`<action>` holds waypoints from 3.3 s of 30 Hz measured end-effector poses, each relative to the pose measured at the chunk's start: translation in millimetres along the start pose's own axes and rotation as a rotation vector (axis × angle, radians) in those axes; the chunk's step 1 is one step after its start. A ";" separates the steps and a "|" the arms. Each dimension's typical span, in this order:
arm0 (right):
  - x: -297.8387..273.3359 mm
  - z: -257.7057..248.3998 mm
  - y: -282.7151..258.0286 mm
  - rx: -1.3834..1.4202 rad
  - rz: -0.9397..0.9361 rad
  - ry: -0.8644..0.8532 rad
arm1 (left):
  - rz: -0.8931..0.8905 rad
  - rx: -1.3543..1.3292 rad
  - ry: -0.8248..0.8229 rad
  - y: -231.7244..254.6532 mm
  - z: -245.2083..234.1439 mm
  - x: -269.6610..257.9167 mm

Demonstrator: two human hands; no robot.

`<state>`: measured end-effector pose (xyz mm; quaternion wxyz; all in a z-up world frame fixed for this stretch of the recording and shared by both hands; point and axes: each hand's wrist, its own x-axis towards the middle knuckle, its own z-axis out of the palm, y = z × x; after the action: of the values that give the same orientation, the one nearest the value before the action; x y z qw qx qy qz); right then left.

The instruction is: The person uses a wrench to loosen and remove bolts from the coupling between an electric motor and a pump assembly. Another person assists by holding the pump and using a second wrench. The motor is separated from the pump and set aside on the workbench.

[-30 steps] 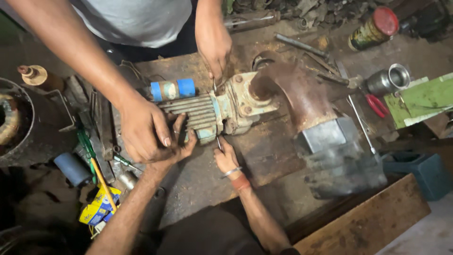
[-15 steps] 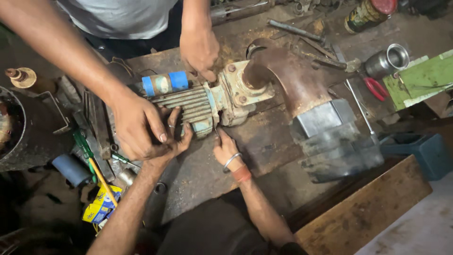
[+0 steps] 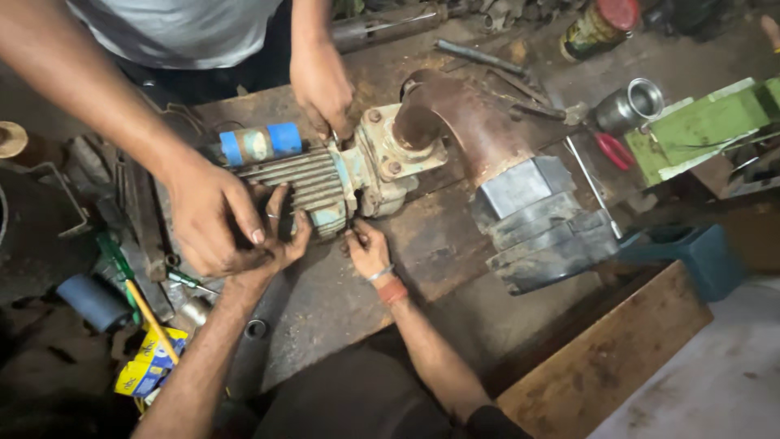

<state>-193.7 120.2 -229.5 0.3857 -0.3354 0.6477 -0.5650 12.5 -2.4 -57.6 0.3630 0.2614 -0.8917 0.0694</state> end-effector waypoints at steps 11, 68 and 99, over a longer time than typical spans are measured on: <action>4.9 12.7 -53.2 -0.745 -0.261 0.163 | -0.252 -0.288 0.132 10.1 -15.6 24.6; -9.6 -0.1 -62.1 0.450 0.502 -0.017 | -0.255 -0.111 0.140 12.3 -35.5 36.4; -27.5 7.5 -73.5 1.232 0.466 -0.082 | -0.395 -0.049 0.032 17.1 -32.0 43.4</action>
<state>-174.1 130.6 -153.9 0.6437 0.0743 0.2463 -0.7208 -2.8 4.2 -3.5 0.3898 0.4211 -0.8187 -0.0207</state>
